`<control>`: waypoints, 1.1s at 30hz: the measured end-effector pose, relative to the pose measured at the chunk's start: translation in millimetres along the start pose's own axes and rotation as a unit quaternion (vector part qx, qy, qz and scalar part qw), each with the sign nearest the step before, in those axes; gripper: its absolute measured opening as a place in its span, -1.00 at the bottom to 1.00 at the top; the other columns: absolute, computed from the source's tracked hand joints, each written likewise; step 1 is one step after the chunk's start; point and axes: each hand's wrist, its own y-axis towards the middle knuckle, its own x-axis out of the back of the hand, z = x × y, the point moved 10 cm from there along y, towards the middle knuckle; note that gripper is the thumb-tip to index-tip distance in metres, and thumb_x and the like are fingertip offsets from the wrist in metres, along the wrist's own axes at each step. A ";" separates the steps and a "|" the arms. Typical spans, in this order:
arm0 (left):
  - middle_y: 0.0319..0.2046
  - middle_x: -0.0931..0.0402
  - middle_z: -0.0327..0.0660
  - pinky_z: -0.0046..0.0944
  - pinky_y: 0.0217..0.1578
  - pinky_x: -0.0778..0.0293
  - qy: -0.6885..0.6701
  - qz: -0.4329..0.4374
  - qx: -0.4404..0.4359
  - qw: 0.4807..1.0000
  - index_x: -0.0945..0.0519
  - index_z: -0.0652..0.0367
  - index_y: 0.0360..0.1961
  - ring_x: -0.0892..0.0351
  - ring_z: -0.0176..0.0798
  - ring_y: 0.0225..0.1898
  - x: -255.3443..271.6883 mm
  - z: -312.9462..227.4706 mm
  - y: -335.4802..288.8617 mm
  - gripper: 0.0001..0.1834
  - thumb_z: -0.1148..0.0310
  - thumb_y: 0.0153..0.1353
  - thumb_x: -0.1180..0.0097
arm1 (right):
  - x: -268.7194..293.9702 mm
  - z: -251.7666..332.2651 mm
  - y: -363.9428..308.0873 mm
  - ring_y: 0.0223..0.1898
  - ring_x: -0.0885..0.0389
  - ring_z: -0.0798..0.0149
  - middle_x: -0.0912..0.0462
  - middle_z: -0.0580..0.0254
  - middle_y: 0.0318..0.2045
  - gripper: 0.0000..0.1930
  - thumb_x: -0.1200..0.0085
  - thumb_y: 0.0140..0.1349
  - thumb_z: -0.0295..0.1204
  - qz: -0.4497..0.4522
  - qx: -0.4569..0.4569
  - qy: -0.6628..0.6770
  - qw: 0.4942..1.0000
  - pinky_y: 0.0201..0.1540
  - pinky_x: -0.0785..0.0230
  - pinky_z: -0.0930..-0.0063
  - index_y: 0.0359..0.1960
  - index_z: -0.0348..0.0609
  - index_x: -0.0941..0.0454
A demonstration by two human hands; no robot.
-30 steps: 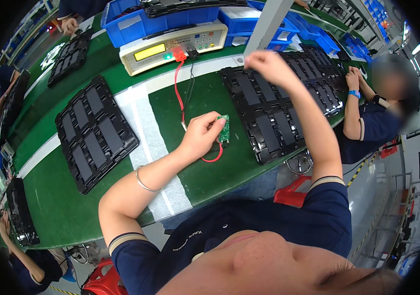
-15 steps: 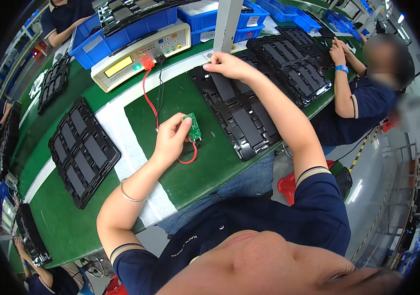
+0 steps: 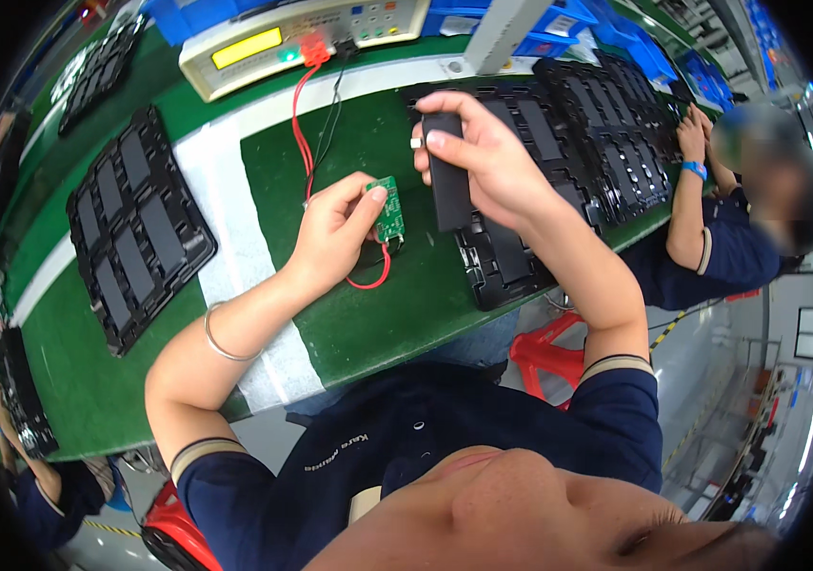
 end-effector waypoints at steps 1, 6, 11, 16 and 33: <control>-0.66 -0.31 -0.36 -0.53 -0.61 -0.27 -0.001 -0.005 0.002 1.000 -0.41 0.28 -0.46 -0.30 -0.56 -0.63 2.2 -0.1 -0.3 -0.82 0.38 0.18 0.12 | -6.1 -15.1 -0.1 -0.39 -0.43 0.44 -0.39 0.27 -0.36 -0.70 0.05 0.10 -0.52 0.015 -0.043 0.034 0.998 -0.29 -0.34 0.53 -0.10 -0.17 -0.25; -0.65 -0.31 -0.37 -0.53 -0.60 -0.26 -0.028 -0.007 0.018 0.999 -0.41 0.26 -0.46 -0.30 -0.56 -0.62 3.0 4.9 -1.4 -0.82 0.37 0.18 0.13 | -12.8 -37.9 -4.2 -0.41 -0.37 0.48 -0.37 0.33 -0.40 -0.67 0.03 0.05 -0.56 0.033 -0.089 0.022 0.995 -0.32 -0.28 0.57 -0.11 -0.16 -0.24; -0.66 -0.31 -0.36 -0.53 -0.62 -0.25 -0.030 0.001 0.029 0.999 -0.40 0.27 -0.48 -0.29 -0.55 -0.64 0.2 5.2 -0.6 -0.82 0.38 0.17 0.12 | -11.9 -38.5 -5.5 -0.36 -0.34 0.56 -0.35 0.37 -0.41 -0.62 0.01 -0.01 -0.66 0.026 -0.056 -0.092 0.994 -0.26 -0.21 0.69 -0.14 -0.15 -0.21; -0.67 -0.31 -0.35 -0.53 -0.63 -0.24 -0.024 0.000 0.030 0.999 -0.40 0.27 -0.49 -0.29 -0.55 -0.65 -0.1 7.4 1.0 -0.82 0.38 0.17 0.12 | -10.5 -35.7 -3.4 -0.35 -0.33 0.55 -0.35 0.37 -0.40 -0.62 0.01 -0.02 -0.66 0.016 -0.032 -0.127 0.991 -0.24 -0.20 0.69 -0.15 -0.14 -0.20; -0.62 -0.29 -0.31 -0.49 -0.59 -0.29 -0.006 -0.008 -0.018 1.000 -0.40 0.30 -0.49 -0.31 -0.50 -0.61 2.0 4.0 0.2 -0.80 0.37 0.16 0.11 | -9.0 -35.4 -0.6 -0.26 -0.29 0.54 -0.34 0.35 -0.37 -0.64 -0.02 -0.04 -0.65 -0.003 0.010 -0.175 0.985 -0.16 -0.16 0.66 -0.20 -0.13 -0.21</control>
